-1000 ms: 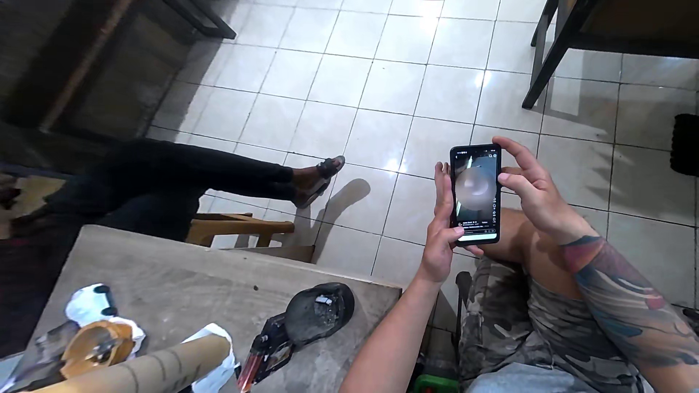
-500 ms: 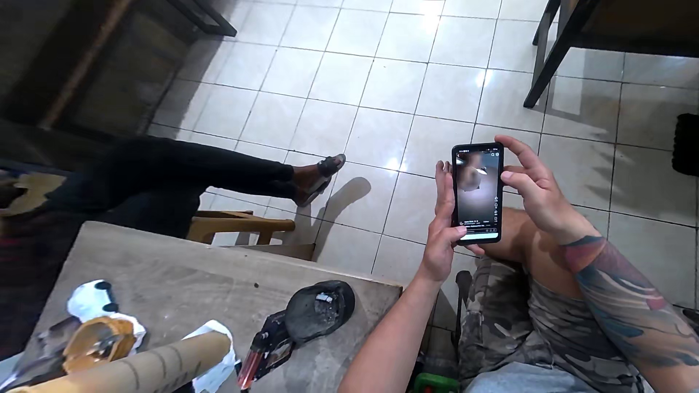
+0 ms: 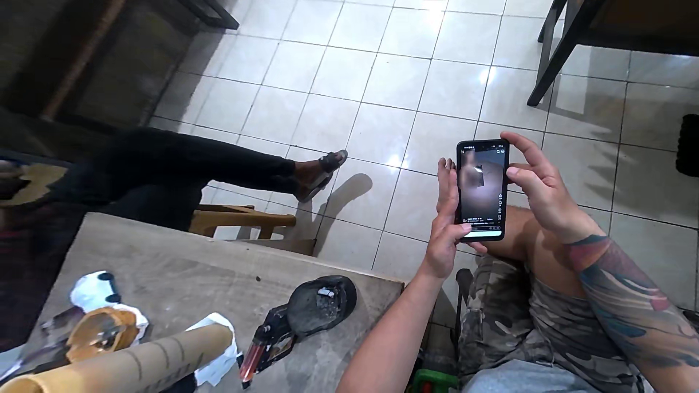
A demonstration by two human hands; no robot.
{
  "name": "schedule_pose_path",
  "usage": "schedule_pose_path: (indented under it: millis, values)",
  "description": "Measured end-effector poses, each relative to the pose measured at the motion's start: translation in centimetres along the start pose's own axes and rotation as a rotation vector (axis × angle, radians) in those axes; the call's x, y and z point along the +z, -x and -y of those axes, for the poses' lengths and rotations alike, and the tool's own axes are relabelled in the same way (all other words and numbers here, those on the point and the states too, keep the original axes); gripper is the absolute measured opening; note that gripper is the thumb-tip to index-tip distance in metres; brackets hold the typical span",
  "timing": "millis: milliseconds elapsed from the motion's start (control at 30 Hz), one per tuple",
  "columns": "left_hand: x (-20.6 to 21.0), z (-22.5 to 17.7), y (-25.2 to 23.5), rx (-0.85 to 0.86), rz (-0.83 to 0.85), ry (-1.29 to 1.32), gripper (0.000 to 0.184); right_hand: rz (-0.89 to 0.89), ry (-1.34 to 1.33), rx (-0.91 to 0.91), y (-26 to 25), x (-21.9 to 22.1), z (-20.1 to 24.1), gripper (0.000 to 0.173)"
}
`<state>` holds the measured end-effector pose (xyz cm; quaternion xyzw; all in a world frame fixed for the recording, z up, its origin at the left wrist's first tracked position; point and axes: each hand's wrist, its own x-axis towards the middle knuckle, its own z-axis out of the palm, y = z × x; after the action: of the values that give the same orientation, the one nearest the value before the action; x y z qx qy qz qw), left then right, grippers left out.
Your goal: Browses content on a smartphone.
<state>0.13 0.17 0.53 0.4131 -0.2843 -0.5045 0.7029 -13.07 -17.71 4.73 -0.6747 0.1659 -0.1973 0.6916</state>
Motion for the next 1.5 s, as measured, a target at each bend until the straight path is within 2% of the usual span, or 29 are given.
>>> schedule_pose_path:
  millis: [267, 1500]
  values:
    - [0.01, 0.07, 0.08, -0.003, -0.007, 0.005, 0.076, 0.002, 0.006, -0.033, -0.05, 0.09, 0.00, 0.054]
    - [-0.05, 0.02, 0.03, 0.009, 0.013, -0.001, 0.079, -0.007, -0.039, -0.014, -0.01, 0.12, -0.08, 0.053]
